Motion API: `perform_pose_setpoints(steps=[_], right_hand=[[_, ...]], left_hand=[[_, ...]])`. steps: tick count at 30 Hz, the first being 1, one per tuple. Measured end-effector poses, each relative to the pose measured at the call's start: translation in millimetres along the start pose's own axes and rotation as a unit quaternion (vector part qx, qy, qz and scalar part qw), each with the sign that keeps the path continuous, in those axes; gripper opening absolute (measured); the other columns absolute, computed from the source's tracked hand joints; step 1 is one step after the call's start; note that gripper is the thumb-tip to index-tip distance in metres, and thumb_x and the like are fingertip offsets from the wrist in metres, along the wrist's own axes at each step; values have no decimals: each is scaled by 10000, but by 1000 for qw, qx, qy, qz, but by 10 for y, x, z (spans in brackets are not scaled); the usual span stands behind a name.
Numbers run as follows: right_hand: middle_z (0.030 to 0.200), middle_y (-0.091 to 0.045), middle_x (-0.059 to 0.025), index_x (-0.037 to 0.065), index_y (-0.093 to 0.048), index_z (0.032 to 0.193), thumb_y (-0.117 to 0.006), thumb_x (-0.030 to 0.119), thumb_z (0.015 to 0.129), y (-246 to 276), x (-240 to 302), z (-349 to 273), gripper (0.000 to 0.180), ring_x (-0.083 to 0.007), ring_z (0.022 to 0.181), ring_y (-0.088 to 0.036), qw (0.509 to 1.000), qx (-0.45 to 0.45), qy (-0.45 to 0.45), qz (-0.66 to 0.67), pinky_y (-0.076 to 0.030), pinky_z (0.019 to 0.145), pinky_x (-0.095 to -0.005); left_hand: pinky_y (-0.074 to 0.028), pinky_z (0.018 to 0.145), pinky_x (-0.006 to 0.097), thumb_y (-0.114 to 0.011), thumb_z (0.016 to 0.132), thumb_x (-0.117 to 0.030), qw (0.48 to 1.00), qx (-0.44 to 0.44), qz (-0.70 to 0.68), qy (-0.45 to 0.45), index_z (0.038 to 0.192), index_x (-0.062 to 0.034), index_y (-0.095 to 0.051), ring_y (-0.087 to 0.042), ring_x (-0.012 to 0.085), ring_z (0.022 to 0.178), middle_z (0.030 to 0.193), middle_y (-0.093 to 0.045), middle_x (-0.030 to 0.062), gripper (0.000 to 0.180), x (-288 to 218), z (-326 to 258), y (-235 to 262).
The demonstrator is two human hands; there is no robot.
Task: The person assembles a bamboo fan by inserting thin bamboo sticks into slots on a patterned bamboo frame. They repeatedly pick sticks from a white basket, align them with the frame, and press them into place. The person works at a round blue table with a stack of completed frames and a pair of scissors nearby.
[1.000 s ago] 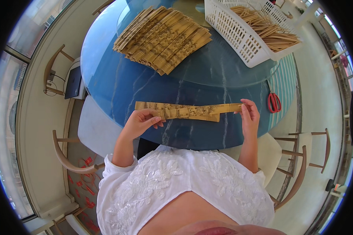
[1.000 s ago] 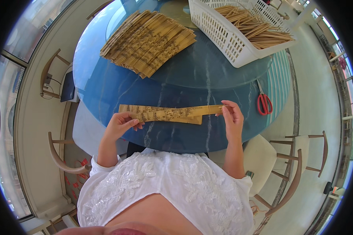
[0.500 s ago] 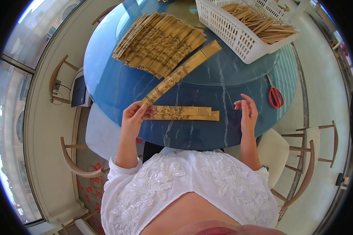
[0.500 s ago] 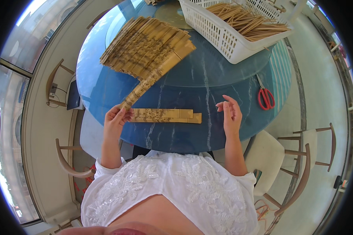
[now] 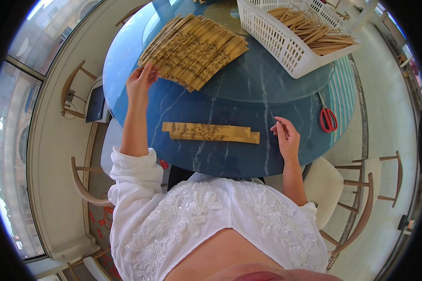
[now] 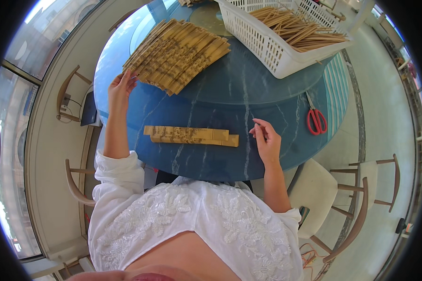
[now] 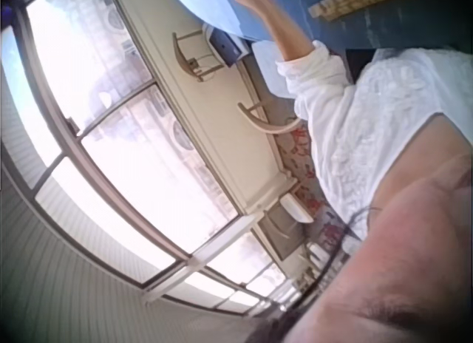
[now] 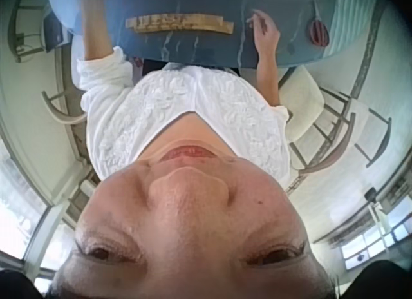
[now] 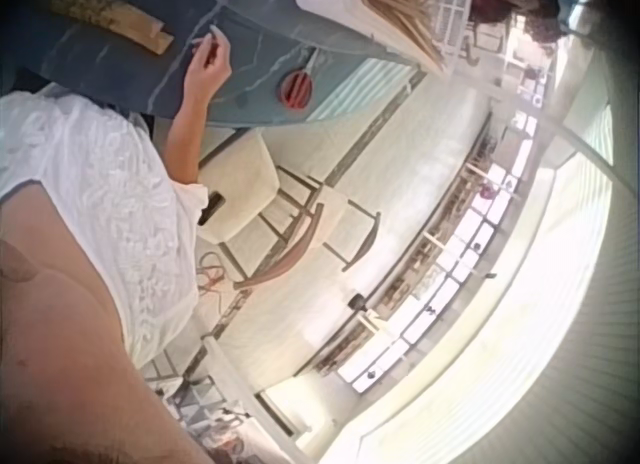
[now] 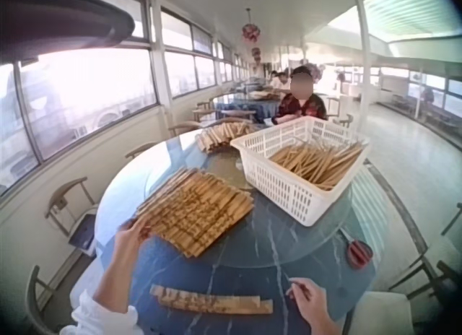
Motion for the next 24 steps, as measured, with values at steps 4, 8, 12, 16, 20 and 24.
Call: perform_pose_setpoints(steps=[4, 8, 12, 16, 20, 24], right_hand=[[744, -634, -28, 20, -633, 1063, -551, 56, 915, -12, -11, 6, 173, -49, 662, -553, 1000, 11, -9, -27, -449, 614, -180], [739, -637, -29, 23, -634, 1062, -550, 53, 916, 4, -42, 14, 172, -49, 651, -555, 1000, 7, 10, -27, -447, 602, -181], [740, -643, -33, 23, -635, 1064, -548, 42, 914, -9, -58, 8, 174, -55, 654, -570, 999, 11, 0, -32, -452, 603, -183], [770, -648, -43, 17, -629, 1073, -546, 35, 913, -6, -35, 24, 182, -61, 683, -587, 1000, 12, -8, -14, -467, 627, -192], [802, -649, -54, 5, -626, 1070, -552, 9, 899, 13, 115, 110, 187, -84, 712, -604, 999, 8, 39, -23, -480, 673, -208], [844, -654, -78, 11, -631, 1052, -596, -24, 853, 163, 789, 437, 205, -142, 726, -617, 959, -21, 226, -173, -473, 699, -243]], left_hand=[[-490, 556, 246, -734, 816, -293, 993, -67, 77, -53, 1034, 32, -542, -647, 159, 659, 805, -677, 117, 435, 95, 122, 15], [-448, 526, 228, -748, 806, -269, 972, -125, 170, -101, 1079, 35, -501, -604, 118, 591, 719, -657, 83, 477, 86, 36, -31], [-433, 549, 233, -739, 813, -197, 926, -120, 287, -214, 1084, -20, -553, -570, 106, 600, 696, -621, 37, 374, 5, -421, -182], [-430, 890, 384, -772, 705, -154, 766, 325, 411, -374, 1024, -93, -659, -530, 263, 1041, 1052, -598, 62, 343, 101, -1198, -589], [-379, 975, 412, -758, 723, -249, 758, 413, 398, -309, 1099, -92, -643, -481, 277, 1165, 1149, -588, 59, 424, 469, -1547, -646], [-405, 944, 389, -754, 728, -243, 772, 399, 379, -320, 1070, -82, -654, -515, 264, 1110, 1082, -616, 63, 391, 632, -1560, -621]])
Point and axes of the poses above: each hand's wrist, its own z-axis towards the middle knuckle, its own y-axis out of the back of the hand, x = y × z, the point moved 2 cm from there along z, towards the middle knuckle
